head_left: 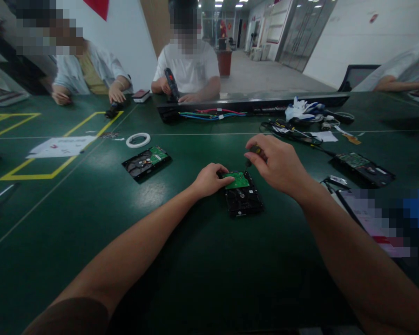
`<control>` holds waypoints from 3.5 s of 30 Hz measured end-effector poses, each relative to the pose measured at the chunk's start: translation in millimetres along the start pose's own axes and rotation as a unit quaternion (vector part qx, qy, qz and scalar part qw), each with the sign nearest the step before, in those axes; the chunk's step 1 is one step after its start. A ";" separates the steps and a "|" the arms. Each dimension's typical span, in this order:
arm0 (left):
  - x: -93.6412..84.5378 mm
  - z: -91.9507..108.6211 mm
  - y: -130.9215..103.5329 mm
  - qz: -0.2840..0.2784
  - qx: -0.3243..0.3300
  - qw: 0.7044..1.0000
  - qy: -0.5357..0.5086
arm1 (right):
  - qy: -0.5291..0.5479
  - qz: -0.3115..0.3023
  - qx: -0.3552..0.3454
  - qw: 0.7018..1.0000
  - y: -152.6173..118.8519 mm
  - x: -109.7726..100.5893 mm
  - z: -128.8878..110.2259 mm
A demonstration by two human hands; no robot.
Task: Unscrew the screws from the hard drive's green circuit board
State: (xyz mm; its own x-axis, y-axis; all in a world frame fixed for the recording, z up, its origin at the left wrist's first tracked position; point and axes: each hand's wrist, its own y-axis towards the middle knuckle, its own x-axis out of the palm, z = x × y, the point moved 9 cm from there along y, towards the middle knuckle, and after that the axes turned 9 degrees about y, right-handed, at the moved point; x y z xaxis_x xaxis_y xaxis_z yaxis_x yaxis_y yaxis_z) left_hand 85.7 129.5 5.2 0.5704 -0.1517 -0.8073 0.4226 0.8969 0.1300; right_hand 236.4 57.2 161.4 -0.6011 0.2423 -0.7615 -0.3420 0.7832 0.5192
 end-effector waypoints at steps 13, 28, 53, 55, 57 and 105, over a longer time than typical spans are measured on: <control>-1.8 1.8 -0.6 0.006 0.002 1.000 0.003 | 0.021 -0.008 0.014 1.000 -1.1 1.2 1.8; -1.9 2.0 -0.7 -0.003 -0.008 1.000 -0.003 | 0.012 0.006 0.064 0.998 0.3 -5.8 8.5; 0.4 -0.9 -0.3 0.001 0.000 1.000 -0.008 | 0.036 -0.025 0.050 0.998 -0.7 -3.0 7.6; 0.2 -0.8 -0.2 0.001 0.002 1.000 -0.007 | 0.040 -0.033 0.049 0.997 -1.3 -1.8 7.8; 0.4 -1.1 -0.2 -0.001 0.002 1.000 -0.006 | 0.038 -0.038 0.046 0.998 -1.8 -1.5 7.3; -0.4 0.4 0.7 -0.003 0.003 1.000 -0.003 | -0.033 0.001 0.040 0.999 0.9 -5.5 8.8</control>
State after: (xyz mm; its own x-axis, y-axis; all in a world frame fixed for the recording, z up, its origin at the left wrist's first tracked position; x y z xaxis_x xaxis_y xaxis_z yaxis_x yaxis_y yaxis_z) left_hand 86.1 130.1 5.8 0.5723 -0.1601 -0.8042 0.4299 0.8937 0.1280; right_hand 245.8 61.6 162.6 -0.5516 0.2795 -0.7859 -0.2811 0.8248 0.4906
